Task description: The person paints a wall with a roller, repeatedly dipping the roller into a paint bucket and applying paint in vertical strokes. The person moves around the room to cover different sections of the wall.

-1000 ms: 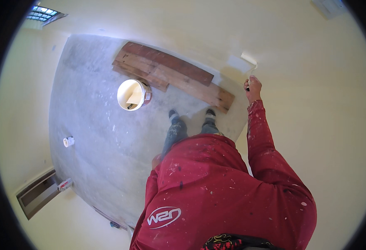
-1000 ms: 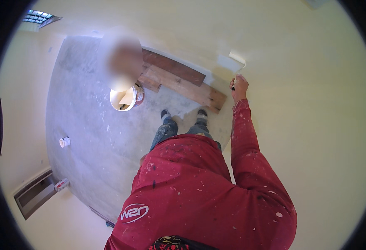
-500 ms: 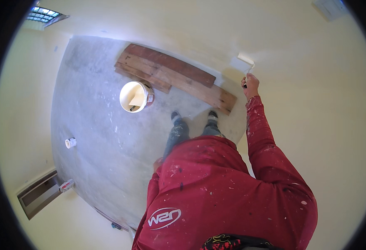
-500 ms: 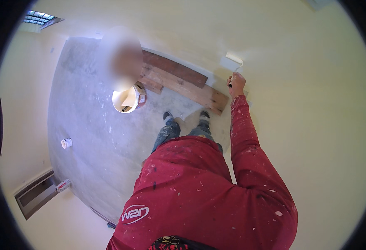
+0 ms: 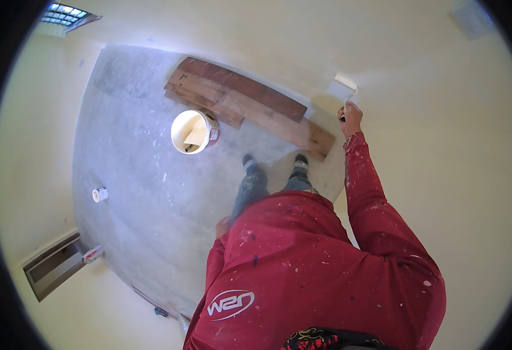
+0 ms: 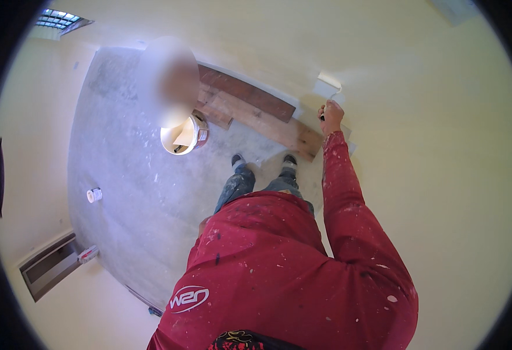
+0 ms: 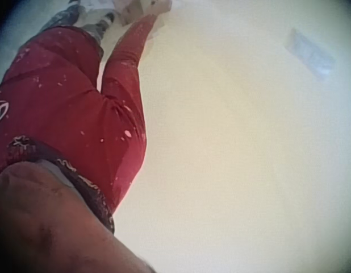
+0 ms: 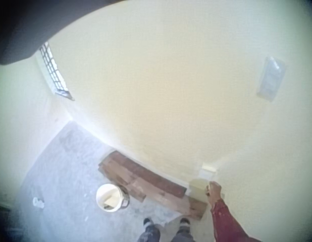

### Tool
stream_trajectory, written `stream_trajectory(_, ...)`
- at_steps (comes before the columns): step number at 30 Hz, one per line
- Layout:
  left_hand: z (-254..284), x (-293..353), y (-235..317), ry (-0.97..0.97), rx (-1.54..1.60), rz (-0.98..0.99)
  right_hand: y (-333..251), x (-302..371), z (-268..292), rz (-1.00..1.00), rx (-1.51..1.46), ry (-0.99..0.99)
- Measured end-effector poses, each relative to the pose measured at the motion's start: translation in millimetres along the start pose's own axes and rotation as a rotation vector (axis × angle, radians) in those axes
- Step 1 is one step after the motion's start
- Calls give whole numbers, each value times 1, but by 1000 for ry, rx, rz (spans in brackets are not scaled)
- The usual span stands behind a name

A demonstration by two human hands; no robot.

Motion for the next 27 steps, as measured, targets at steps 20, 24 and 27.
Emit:
stream_trajectory(20,9,15,-60,53,2,43,-21,92,-67,91,72,-20)
stream_trajectory(24,5,5,-46,134,203,179,4,35,-54,28,33,-1)
stream_trajectory(27,23,-14,7,-33,-100,-130,16,-11,-51,-8,-14,0)
Point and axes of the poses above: each hand's wrist, its own x-axis away from the middle knuckle, its own z-axis out of the back of the hand, y = z × x, the point moved 7 cm from there along -x, towards the middle knuckle, and after that the axes turned 11 degrees about -z, right-handed, at the moved point
